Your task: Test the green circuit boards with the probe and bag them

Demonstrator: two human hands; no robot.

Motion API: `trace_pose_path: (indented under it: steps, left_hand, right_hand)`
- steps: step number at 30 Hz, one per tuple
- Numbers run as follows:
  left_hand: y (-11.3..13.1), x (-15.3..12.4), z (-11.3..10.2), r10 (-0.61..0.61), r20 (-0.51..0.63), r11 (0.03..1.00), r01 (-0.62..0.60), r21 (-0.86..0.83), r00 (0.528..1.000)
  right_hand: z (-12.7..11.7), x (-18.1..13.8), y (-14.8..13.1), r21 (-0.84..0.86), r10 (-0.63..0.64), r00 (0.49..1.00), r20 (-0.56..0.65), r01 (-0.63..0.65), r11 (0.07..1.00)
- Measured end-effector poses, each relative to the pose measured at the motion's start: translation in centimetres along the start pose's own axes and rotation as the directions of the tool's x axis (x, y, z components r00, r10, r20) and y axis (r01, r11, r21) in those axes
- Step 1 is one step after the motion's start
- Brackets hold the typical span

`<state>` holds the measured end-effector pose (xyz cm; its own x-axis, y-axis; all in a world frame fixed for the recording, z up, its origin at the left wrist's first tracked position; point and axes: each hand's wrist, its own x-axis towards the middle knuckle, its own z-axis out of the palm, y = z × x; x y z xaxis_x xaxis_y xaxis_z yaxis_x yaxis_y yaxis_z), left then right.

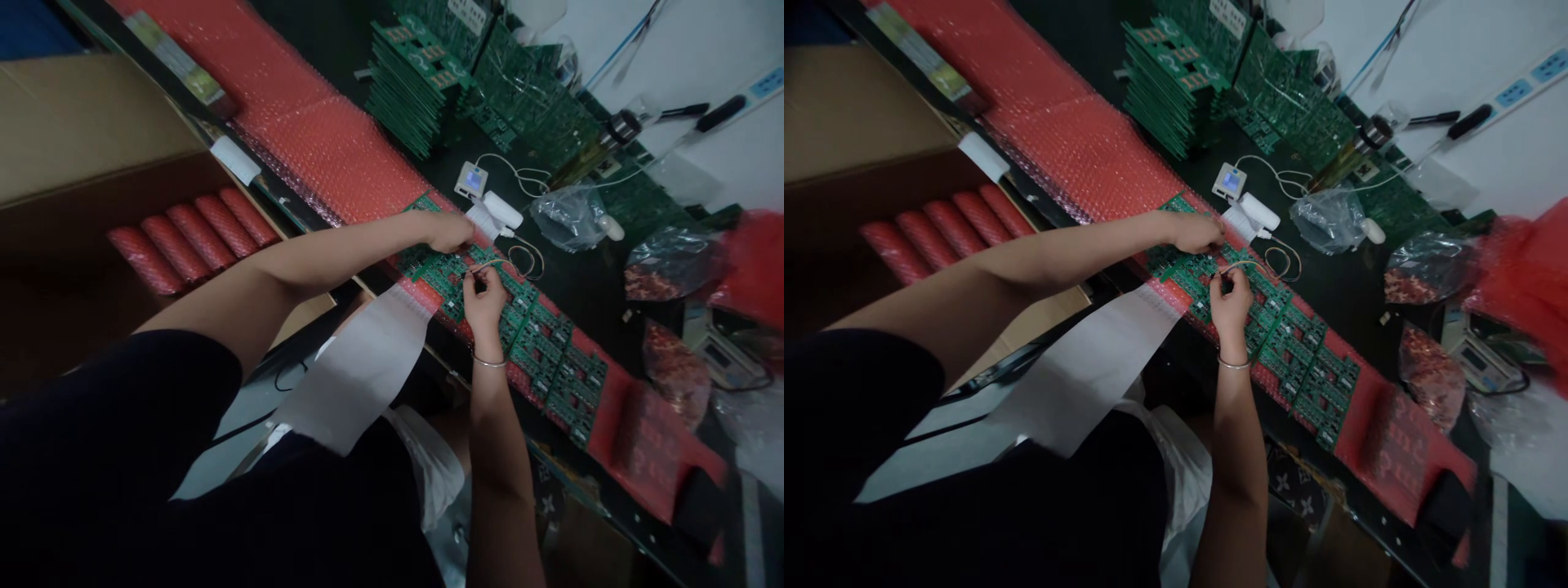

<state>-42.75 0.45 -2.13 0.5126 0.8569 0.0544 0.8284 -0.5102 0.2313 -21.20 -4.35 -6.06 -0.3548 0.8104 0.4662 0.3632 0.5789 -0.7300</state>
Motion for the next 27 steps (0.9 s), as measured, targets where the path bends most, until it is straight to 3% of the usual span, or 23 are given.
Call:
trace_pose_path:
  steps: [3, 7, 10, 12, 15, 18, 23, 27]
  left_hand:
    - [0.3, -0.3, -0.3, -0.008, -0.011, 1.000, 0.008, 0.008, 1.000]
    - [0.8, -2.0, -0.3, -0.024, -0.135, 1.000, 0.022, -0.018, 0.991]
    - [1.3, -4.1, 0.5, 0.053, -0.167, 0.998, -0.056, -0.016, 0.985]
    - [1.7, -5.2, 1.2, 0.090, -0.166, 0.996, -0.087, 0.023, 0.982]
    - [2.5, -6.0, 2.0, 0.050, -0.205, 0.997, -0.037, 0.066, 0.978]
    - [3.3, -6.0, 2.0, 0.022, -0.197, 0.997, -0.008, 0.071, 0.980]
    - [5.1, -7.9, 1.7, -0.025, -0.249, 0.999, 0.031, 0.022, 0.968]
    - [7.0, -12.0, 1.8, 0.035, -0.322, 0.986, -0.084, -0.142, 0.946]
  right_hand:
    - [0.1, 0.0, 0.0, -0.011, 0.005, 1.000, -0.006, -0.005, 1.000]
    - [-0.1, 0.0, 0.0, 0.055, 0.033, 0.999, -0.022, -0.032, 0.998]
    - [-0.5, 0.6, 0.4, 0.165, 0.102, 0.995, -0.008, -0.099, 0.981]
    - [-0.7, 1.5, 0.8, 0.236, 0.143, 0.989, -0.026, -0.133, 0.963]
    - [-0.3, 3.7, 1.5, 0.324, 0.183, 0.981, -0.068, -0.151, 0.934]
    - [1.1, 6.5, 2.1, 0.385, 0.187, 0.982, -0.035, -0.160, 0.909]
    - [4.0, 10.4, 2.7, 0.296, 0.166, 0.981, 0.096, -0.188, 0.937]
    - [5.1, 12.2, 2.7, 0.107, 0.079, 0.987, 0.143, -0.095, 0.990]
